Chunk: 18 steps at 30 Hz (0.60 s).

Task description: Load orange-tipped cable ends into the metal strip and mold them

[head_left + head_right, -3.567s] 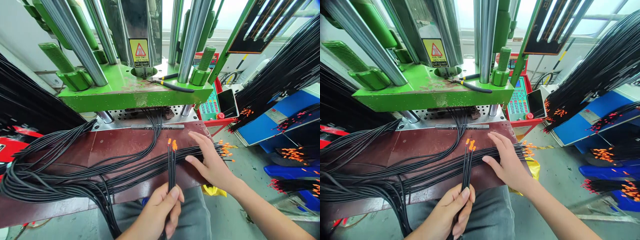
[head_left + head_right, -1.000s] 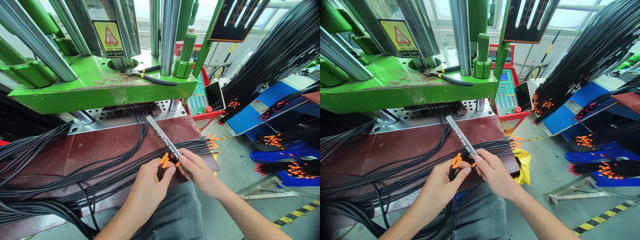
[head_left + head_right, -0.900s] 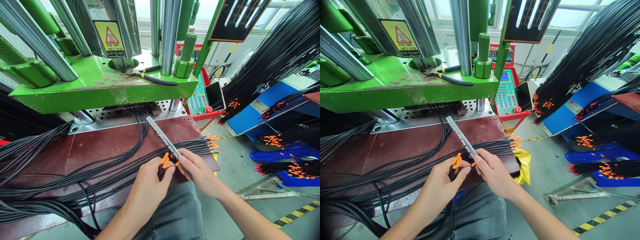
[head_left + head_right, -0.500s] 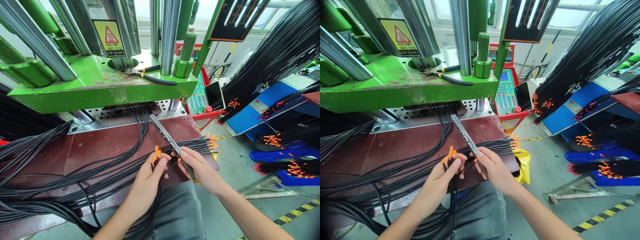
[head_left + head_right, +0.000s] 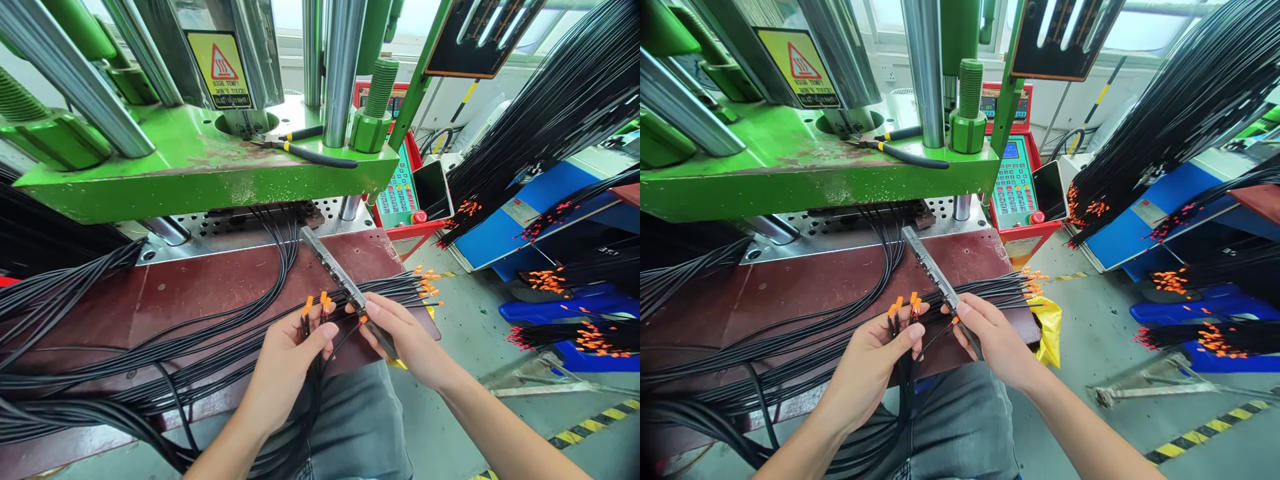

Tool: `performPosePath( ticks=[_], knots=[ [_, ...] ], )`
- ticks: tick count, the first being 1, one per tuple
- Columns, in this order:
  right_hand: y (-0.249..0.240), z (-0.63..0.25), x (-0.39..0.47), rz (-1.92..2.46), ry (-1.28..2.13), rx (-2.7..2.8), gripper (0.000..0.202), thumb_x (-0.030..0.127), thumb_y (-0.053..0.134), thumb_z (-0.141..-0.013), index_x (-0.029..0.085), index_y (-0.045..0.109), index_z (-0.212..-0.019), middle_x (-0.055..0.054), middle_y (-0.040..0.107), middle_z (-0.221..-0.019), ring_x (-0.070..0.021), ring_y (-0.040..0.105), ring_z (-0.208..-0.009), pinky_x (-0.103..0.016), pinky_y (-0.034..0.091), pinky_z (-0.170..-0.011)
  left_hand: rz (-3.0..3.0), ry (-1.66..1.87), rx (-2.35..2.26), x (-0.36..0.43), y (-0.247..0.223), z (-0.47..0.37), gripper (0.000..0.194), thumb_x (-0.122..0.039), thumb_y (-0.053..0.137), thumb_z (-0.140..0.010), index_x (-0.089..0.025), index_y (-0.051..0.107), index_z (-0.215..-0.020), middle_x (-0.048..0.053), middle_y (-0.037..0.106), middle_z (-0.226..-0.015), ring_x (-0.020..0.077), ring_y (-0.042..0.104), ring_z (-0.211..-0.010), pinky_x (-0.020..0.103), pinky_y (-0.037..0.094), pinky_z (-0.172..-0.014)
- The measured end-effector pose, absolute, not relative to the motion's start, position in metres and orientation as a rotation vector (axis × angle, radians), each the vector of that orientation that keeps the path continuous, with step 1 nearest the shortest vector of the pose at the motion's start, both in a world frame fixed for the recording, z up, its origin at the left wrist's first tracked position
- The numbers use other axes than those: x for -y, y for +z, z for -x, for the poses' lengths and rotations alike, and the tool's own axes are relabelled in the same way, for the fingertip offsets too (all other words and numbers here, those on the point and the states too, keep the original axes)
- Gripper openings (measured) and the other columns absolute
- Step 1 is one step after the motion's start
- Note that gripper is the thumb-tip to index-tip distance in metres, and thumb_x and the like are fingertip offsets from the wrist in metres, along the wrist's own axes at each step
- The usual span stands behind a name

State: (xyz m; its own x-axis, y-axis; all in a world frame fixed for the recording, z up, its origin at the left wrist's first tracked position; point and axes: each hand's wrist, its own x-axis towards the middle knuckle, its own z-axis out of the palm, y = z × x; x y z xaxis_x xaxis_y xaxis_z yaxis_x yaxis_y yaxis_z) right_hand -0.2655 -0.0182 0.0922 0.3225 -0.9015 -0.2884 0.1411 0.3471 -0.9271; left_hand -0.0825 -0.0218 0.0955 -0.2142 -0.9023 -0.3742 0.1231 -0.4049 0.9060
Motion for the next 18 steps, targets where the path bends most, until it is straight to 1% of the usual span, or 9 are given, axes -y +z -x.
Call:
performPosePath(
  ticks=[2,4,7,10,13,16,18],
  knots=[
    [0.0924,0.267,0.0177,0.96,-0.826,-0.991,0.032,0.044,0.042,-0.1,0.015,0.056,-0.104,0.006,0.043,-0.057,-0.0071,0.033,-0.047,-0.022,0.021,-0.044,-1.274,-1.683,0.955,0.0223,0.0966,0.085,0.029,-0.033,0.078,-0.073,-0.016,0.059,-0.088,-0.006,0.049,-0.065,0.0065,0.045,-0.056,0.019,0.04,-0.056],
    [0.0924,0.2686,0.0177,0.964,-0.812,-0.986,0.032,0.044,0.041,-0.1,0.015,0.056,-0.103,0.006,0.042,-0.057,-0.0071,0.033,-0.047,-0.022,0.021,-0.044,-1.293,-1.651,0.964,0.0217,0.0977,0.086,0.031,-0.033,0.08,-0.071,-0.017,0.054,-0.081,-0.007,0.048,-0.062,0.0058,0.043,-0.052,0.018,0.038,-0.052],
    [0.092,0.2702,0.0179,0.973,-0.797,-0.971,0.03,0.043,0.042,-0.1,0.017,0.056,-0.101,0.006,0.041,-0.057,-0.0072,0.033,-0.048,-0.022,0.021,-0.045,-1.322,-1.657,1.017,0.0201,0.0984,0.0858,0.03,-0.037,0.076,-0.074,-0.016,0.056,-0.082,-0.007,0.047,-0.058,0.0055,0.04,-0.05,0.017,0.034,-0.048],
    [0.0918,0.2697,0.0173,0.975,-0.779,-0.961,0.028,0.043,0.042,-0.1,0.018,0.054,-0.099,0.006,0.043,-0.059,-0.0073,0.033,-0.049,-0.021,0.022,-0.045,-1.312,-1.656,1.072,0.0201,0.0988,0.0864,0.029,-0.039,0.073,-0.078,-0.015,0.061,-0.087,-0.005,0.049,-0.065,0.0048,0.038,-0.052,0.016,0.032,-0.048],
    [0.0919,0.2678,0.016,0.99,-0.781,-0.938,0.028,0.042,0.042,-0.1,0.018,0.054,-0.097,0.006,0.041,-0.06,-0.0073,0.032,-0.051,-0.021,0.024,-0.047,-1.309,-1.672,1.139,0.0222,0.1005,0.0887,0.027,-0.04,0.071,-0.081,-0.015,0.06,-0.082,-0.004,0.05,-0.069,0.0038,0.033,-0.052,0.017,0.026,-0.045],
    [0.0917,0.2667,0.0151,1.019,-0.796,-0.913,0.029,0.042,0.041,-0.101,0.017,0.056,-0.097,0.006,0.041,-0.062,-0.0073,0.033,-0.052,-0.021,0.027,-0.048,-1.315,-1.729,1.177,0.0243,0.1023,0.091,0.028,-0.04,0.071,-0.08,-0.015,0.06,-0.079,-0.006,0.043,-0.062,0.0033,0.027,-0.048,0.018,0.02,-0.042],
    [0.0916,0.2665,0.0148,1.026,-0.8,-0.909,0.03,0.042,0.041,-0.101,0.017,0.057,-0.098,0.006,0.042,-0.062,-0.0074,0.033,-0.052,-0.021,0.027,-0.048,-1.313,-1.738,1.181,0.025,0.1026,0.092,0.028,-0.041,0.071,-0.08,-0.015,0.06,-0.08,-0.007,0.04,-0.059,0.0034,0.026,-0.046,0.019,0.019,-0.041]
  ],
)
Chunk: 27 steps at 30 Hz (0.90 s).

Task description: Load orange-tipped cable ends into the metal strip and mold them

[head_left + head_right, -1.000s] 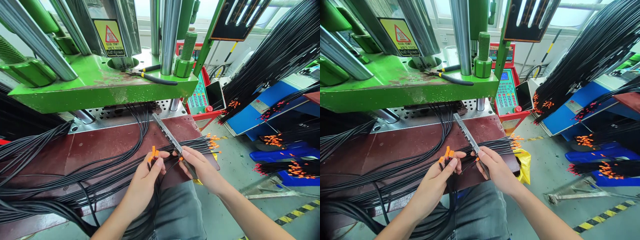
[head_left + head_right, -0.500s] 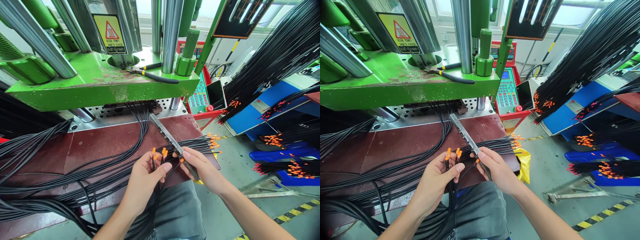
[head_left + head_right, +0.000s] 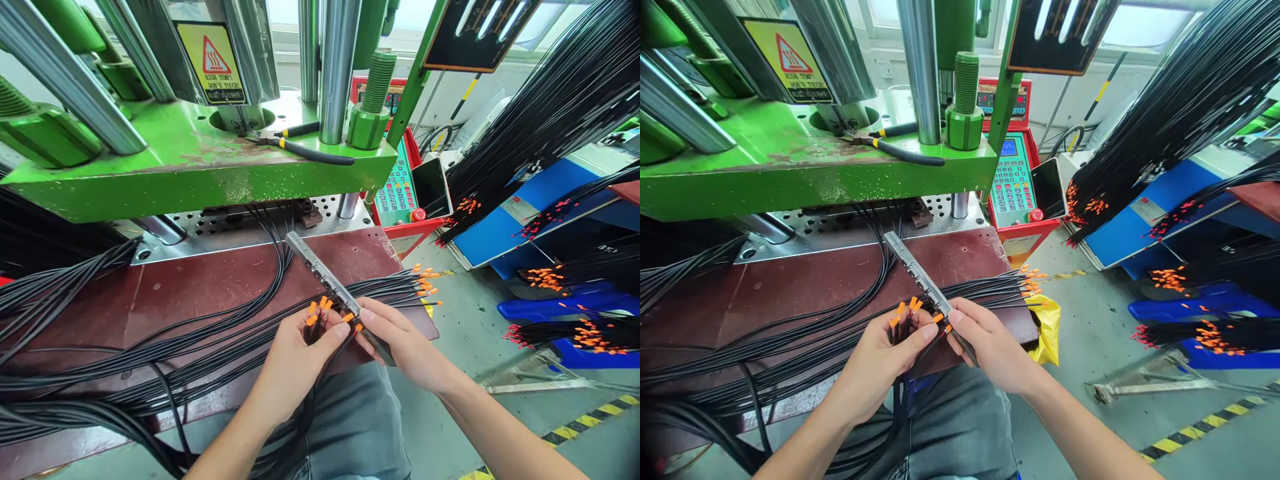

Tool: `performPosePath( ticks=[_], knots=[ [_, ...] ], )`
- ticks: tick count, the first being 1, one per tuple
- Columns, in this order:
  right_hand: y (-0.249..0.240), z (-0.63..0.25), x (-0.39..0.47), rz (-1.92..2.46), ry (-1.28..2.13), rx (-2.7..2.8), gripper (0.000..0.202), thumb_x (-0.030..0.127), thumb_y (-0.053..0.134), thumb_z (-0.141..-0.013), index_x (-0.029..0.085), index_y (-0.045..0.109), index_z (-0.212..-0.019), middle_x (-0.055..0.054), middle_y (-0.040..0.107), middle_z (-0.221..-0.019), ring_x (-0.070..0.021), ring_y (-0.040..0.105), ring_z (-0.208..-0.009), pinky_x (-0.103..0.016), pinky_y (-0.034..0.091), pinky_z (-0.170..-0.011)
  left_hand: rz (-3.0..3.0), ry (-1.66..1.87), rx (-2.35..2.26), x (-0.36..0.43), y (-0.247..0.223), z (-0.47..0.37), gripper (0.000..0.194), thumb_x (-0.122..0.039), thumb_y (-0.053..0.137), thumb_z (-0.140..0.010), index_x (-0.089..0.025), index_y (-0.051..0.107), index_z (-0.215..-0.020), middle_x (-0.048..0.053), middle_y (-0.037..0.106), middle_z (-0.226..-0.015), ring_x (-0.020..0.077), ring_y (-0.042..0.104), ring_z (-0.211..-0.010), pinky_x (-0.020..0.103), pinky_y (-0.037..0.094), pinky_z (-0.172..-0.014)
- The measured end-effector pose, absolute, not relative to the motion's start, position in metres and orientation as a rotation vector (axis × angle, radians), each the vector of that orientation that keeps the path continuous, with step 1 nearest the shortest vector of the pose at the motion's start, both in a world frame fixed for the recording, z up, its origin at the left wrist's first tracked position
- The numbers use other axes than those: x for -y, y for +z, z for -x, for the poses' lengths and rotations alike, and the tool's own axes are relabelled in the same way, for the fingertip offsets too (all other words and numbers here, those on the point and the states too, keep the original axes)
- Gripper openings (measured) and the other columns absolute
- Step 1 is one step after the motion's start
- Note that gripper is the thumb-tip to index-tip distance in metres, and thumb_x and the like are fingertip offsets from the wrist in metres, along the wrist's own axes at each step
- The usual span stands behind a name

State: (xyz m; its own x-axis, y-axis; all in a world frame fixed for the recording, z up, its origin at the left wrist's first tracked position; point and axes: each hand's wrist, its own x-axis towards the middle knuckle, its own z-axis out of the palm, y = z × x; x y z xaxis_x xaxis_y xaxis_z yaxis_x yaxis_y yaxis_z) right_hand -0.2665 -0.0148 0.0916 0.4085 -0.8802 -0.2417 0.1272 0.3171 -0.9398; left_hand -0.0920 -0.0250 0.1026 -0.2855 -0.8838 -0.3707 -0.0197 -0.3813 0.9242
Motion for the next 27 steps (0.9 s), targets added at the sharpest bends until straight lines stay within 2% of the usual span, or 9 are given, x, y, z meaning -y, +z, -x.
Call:
performPosePath(
  ticks=[9,13,18,20,22,27],
  knots=[
    [0.09,0.263,0.01,1.107,-0.782,-1.005,0.033,0.046,0.042,-0.1,0.018,0.056,-0.109,0.004,0.044,-0.069,-0.0088,0.038,-0.06,-0.021,0.032,-0.053,-1.362,-1.739,1.189,0.026,0.105,0.093,0.029,-0.039,0.067,-0.082,-0.016,0.052,-0.072,-0.008,0.038,-0.054,0.003,0.027,-0.041,0.019,0.017,-0.038],
    [0.091,0.263,0.011,1.091,-0.781,-0.993,0.032,0.046,0.043,-0.1,0.018,0.056,-0.105,0.004,0.043,-0.068,-0.0091,0.037,-0.058,-0.021,0.031,-0.051,-1.332,-1.779,1.177,0.025,0.105,0.094,0.03,-0.039,0.067,-0.083,-0.016,0.052,-0.074,-0.009,0.038,-0.052,0.0035,0.027,-0.043,0.018,0.021,-0.04],
    [0.095,0.266,0.015,0.966,-0.818,-0.977,0.029,0.045,0.042,-0.099,0.018,0.052,-0.094,0.006,0.042,-0.058,-0.0078,0.031,-0.048,-0.022,0.022,-0.046,-1.165,-1.763,1.013,0.023,0.095,0.093,0.027,-0.044,0.06,-0.09,-0.018,0.059,-0.098,-0.003,0.056,-0.07,0.0073,0.049,-0.06,0.017,0.042,-0.057],
    [0.095,0.267,0.016,0.952,-0.825,-0.985,0.029,0.046,0.043,-0.099,0.018,0.051,-0.093,0.006,0.043,-0.057,-0.0078,0.031,-0.047,-0.021,0.022,-0.045,-1.151,-1.71,0.949,0.023,0.093,0.091,0.023,-0.04,0.063,-0.089,-0.019,0.061,-0.098,-0.002,0.06,-0.081,0.0081,0.054,-0.069,0.018,0.046,-0.066],
    [0.095,0.268,0.016,0.952,-0.823,-0.986,0.029,0.046,0.043,-0.099,0.018,0.051,-0.095,0.006,0.042,-0.056,-0.0079,0.03,-0.047,-0.021,0.022,-0.045,-1.179,-1.624,0.936,0.023,0.094,0.089,0.019,-0.035,0.069,-0.085,-0.018,0.062,-0.092,-0.002,0.06,-0.082,0.0074,0.055,-0.071,0.017,0.046,-0.07],
    [0.096,0.27,0.014,0.983,-0.786,-0.957,0.03,0.045,0.042,-0.099,0.018,0.053,-0.096,0.006,0.042,-0.058,-0.0075,0.032,-0.048,-0.02,0.023,-0.045,-1.255,-1.547,0.988,0.026,0.099,0.083,0.022,-0.034,0.075,-0.078,-0.017,0.063,-0.087,-0.005,0.054,-0.067,0.0054,0.046,-0.055,0.016,0.039,-0.053]
  ],
)
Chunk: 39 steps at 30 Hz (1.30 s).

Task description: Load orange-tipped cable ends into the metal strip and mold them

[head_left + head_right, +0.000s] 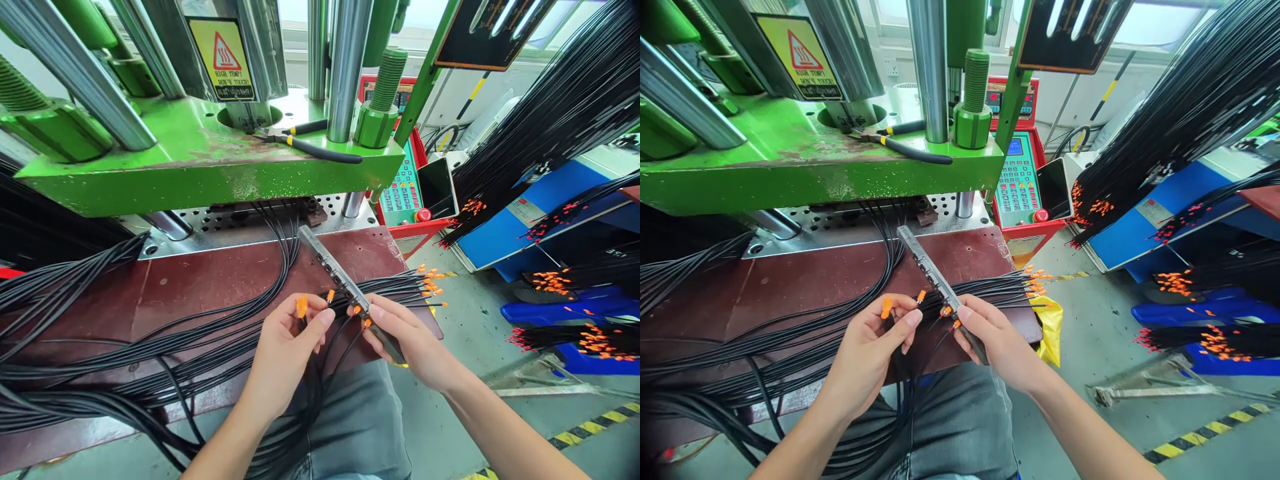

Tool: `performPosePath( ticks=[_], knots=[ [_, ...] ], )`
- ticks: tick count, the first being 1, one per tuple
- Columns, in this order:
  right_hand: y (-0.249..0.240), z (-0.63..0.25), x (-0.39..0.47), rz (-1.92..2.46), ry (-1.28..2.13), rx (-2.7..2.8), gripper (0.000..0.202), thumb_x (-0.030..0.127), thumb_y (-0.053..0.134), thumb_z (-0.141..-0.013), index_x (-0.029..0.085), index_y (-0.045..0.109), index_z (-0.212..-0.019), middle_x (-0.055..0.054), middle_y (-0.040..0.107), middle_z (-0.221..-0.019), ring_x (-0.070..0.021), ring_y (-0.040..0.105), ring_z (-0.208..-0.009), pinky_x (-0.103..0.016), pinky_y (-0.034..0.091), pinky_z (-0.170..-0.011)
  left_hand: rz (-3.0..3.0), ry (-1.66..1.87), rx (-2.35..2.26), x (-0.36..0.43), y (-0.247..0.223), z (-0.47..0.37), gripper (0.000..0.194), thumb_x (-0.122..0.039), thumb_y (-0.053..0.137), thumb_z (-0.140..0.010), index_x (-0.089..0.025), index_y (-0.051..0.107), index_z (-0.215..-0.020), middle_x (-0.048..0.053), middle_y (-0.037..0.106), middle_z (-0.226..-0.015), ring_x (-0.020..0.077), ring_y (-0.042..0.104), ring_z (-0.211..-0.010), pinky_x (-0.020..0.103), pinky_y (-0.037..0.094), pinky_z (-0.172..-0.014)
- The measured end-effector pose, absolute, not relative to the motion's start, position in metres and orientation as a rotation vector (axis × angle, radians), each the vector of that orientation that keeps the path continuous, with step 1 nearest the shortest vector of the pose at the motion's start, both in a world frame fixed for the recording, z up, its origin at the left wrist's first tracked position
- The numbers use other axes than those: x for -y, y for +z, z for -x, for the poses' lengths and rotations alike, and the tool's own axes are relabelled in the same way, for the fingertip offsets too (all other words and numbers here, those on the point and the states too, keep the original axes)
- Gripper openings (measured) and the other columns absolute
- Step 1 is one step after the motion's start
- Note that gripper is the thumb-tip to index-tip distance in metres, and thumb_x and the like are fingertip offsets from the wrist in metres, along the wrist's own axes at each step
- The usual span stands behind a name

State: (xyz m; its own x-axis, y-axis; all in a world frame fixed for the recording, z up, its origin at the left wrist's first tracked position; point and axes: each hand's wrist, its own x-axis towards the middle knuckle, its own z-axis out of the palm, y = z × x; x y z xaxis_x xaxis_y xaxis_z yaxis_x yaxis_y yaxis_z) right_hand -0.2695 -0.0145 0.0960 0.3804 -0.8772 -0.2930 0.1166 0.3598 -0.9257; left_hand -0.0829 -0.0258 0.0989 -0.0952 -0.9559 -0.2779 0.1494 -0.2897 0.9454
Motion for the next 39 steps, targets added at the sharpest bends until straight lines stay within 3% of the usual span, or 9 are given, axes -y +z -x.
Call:
performPosePath(
  ticks=[6,19,22,25,28,31,35,39],
  knots=[
    [0.095,0.269,0.014,1.013,-0.758,-0.941,0.029,0.045,0.041,-0.1,0.018,0.053,-0.099,0.006,0.042,-0.06,-0.0073,0.032,-0.05,-0.02,0.024,-0.047,-1.336,-1.564,1.144,0.028,0.098,0.082,0.025,-0.04,0.07,-0.082,-0.015,0.067,-0.082,-0.004,0.049,-0.055,0.0071,0.041,-0.051,0.018,0.032,-0.048],
    [0.093,0.263,0.011,1.086,-0.758,-0.998,0.032,0.047,0.044,-0.099,0.018,0.055,-0.1,0.004,0.044,-0.066,-0.0082,0.035,-0.055,-0.02,0.029,-0.048,-1.378,-1.257,1.281,0.026,0.096,0.089,0.012,-0.029,0.072,-0.079,-0.018,0.067,-0.076,0.0,0.062,-0.069,0.0102,0.052,-0.059,0.021,0.039,-0.056],
    [0.094,0.264,0.013,1.045,-0.757,-0.982,0.031,0.047,0.044,-0.099,0.018,0.055,-0.099,0.005,0.043,-0.064,-0.0077,0.033,-0.053,-0.02,0.027,-0.047,-1.367,-1.38,1.219,0.026,0.095,0.089,0.021,-0.037,0.067,-0.084,-0.017,0.066,-0.082,-0.001,0.06,-0.064,0.0095,0.051,-0.052,0.02,0.04,-0.051],
    [0.095,0.267,0.015,0.979,-0.774,-0.982,0.03,0.046,0.043,-0.099,0.018,0.053,-0.097,0.006,0.041,-0.06,-0.0072,0.03,-0.048,-0.021,0.022,-0.044,-1.318,-1.359,1.077,0.028,0.097,0.085,0.034,-0.049,0.059,-0.089,-0.016,0.066,-0.089,0.001,0.062,-0.071,0.0113,0.058,-0.061,0.022,0.047,-0.058],
    [0.095,0.268,0.016,0.943,-0.808,-0.999,0.031,0.049,0.044,-0.097,0.019,0.051,-0.092,0.006,0.041,-0.056,-0.0077,0.029,-0.046,-0.022,0.019,-0.044,-1.247,-1.325,0.808,0.03,0.104,0.08,0.034,-0.051,0.058,-0.09,-0.017,0.063,-0.089,-0.005,0.048,-0.06,0.0076,0.047,-0.049,0.019,0.041,-0.048],
    [0.095,0.268,0.017,0.937,-0.827,-1.007,0.033,0.051,0.046,-0.096,0.018,0.051,-0.093,0.006,0.041,-0.056,-0.0086,0.03,-0.047,-0.023,0.019,-0.045,-1.113,-1.519,0.563,0.027,0.11,0.08,0.03,-0.046,0.064,-0.087,-0.017,0.06,-0.089,-0.008,0.033,-0.059,0.005,0.031,-0.046,0.016,0.031,-0.041],
    [0.095,0.267,0.017,0.93,-0.804,-1.013,0.035,0.054,0.048,-0.094,0.019,0.053,-0.093,0.005,0.041,-0.058,-0.0092,0.03,-0.048,-0.023,0.021,-0.044,-0.946,-1.645,0.438,0.022,0.106,0.086,0.032,-0.044,0.068,-0.084,-0.016,0.062,-0.099,-0.001,0.048,-0.077,0.0082,0.046,-0.064,0.02,0.045,-0.057],
    [0.095,0.269,0.016,0.946,-0.784,-1.007,0.034,0.052,0.047,-0.095,0.019,0.053,-0.094,0.005,0.04,-0.058,-0.0092,0.03,-0.048,-0.023,0.021,-0.045,-1.046,-1.549,0.574,0.021,0.1,0.088,0.025,-0.036,0.073,-0.082,-0.014,0.065,-0.092,-0.002,0.052,-0.074,0.0066,0.045,-0.06,0.017,0.041,-0.051]
  ],
)
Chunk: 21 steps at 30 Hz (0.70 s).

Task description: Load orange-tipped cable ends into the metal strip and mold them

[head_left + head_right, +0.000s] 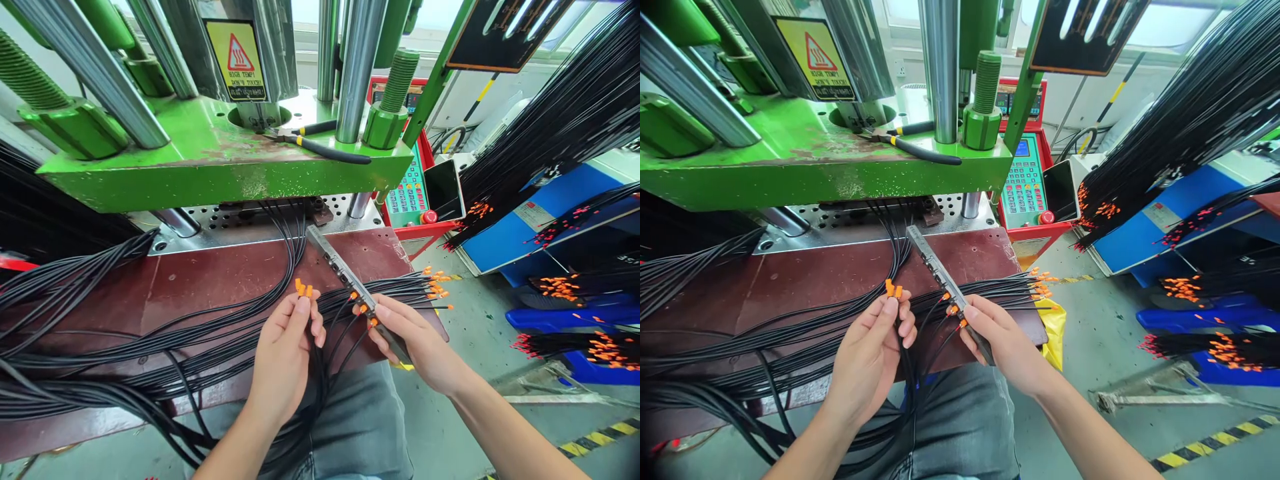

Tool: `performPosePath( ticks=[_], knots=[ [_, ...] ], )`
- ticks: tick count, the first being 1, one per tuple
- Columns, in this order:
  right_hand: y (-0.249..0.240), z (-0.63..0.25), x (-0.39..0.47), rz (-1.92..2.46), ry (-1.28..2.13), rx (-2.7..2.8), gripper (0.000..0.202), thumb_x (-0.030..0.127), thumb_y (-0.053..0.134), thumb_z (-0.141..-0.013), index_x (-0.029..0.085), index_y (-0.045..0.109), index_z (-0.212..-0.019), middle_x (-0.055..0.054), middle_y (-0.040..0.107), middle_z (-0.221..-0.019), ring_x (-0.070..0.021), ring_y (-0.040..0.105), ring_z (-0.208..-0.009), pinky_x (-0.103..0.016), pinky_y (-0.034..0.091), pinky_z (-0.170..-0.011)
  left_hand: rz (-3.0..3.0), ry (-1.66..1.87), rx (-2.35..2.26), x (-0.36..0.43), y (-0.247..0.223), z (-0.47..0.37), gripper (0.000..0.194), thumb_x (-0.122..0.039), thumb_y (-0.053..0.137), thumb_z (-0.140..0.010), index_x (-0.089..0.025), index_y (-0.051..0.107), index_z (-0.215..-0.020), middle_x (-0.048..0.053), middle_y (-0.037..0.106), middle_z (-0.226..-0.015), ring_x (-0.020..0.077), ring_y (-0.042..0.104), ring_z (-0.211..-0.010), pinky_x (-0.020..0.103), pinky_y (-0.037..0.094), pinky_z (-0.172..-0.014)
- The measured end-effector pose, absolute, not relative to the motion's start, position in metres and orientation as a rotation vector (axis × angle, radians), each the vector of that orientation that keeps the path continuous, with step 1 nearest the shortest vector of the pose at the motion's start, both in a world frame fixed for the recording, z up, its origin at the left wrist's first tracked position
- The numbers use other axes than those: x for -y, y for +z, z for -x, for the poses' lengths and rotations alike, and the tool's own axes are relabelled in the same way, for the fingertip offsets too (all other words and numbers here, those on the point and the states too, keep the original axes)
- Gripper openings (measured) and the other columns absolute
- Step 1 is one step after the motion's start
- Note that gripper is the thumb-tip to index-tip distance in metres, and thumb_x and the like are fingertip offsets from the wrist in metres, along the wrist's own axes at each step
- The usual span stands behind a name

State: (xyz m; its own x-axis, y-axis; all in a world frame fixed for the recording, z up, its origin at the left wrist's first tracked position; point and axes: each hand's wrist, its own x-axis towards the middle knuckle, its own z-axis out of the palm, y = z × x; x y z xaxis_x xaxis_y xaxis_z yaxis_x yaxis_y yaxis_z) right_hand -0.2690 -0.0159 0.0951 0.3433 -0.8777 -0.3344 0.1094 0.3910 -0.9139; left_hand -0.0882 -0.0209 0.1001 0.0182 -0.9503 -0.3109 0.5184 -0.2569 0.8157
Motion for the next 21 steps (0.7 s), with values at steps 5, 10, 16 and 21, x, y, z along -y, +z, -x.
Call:
performPosePath(
  ticks=[5,10,16,21],
  knots=[
    [0.097,0.271,0.015,0.999,-0.752,-0.943,0.03,0.046,0.044,-0.098,0.018,0.053,-0.093,0.005,0.04,-0.06,-0.0087,0.031,-0.051,-0.022,0.025,-0.047,-1.217,-1.485,0.843,0.025,0.096,0.081,0.024,-0.035,0.075,-0.079,-0.016,0.065,-0.091,-0.006,0.051,-0.058,0.0051,0.043,-0.048,0.016,0.036,-0.045],
    [0.096,0.271,0.015,1.057,-0.729,-0.901,0.031,0.046,0.043,-0.099,0.018,0.054,-0.092,0.005,0.04,-0.062,-0.0082,0.031,-0.052,-0.022,0.028,-0.049,-1.293,-1.576,1.013,0.031,0.097,0.075,0.029,-0.041,0.073,-0.08,-0.013,0.064,-0.08,-0.005,0.053,-0.058,0.0034,0.042,-0.044,0.015,0.034,-0.042],
    [0.095,0.271,0.013,1.085,-0.707,-0.917,0.033,0.047,0.042,-0.1,0.017,0.055,-0.097,0.004,0.041,-0.066,-0.0079,0.032,-0.054,-0.022,0.028,-0.049,-1.334,-1.533,1.059,0.035,0.1,0.078,0.032,-0.043,0.07,-0.08,-0.014,0.06,-0.075,-0.004,0.054,-0.059,0.0044,0.042,-0.041,0.016,0.035,-0.037],
    [0.092,0.27,0.01,1.129,-0.668,-0.972,0.034,0.049,0.042,-0.1,0.017,0.055,-0.103,0.005,0.042,-0.067,-0.0073,0.032,-0.056,-0.021,0.026,-0.049,-1.412,-1.492,1.043,0.035,0.095,0.08,0.028,-0.042,0.067,-0.082,-0.016,0.059,-0.076,-0.006,0.05,-0.054,0.0053,0.04,-0.039,0.016,0.034,-0.035]
  ],
)
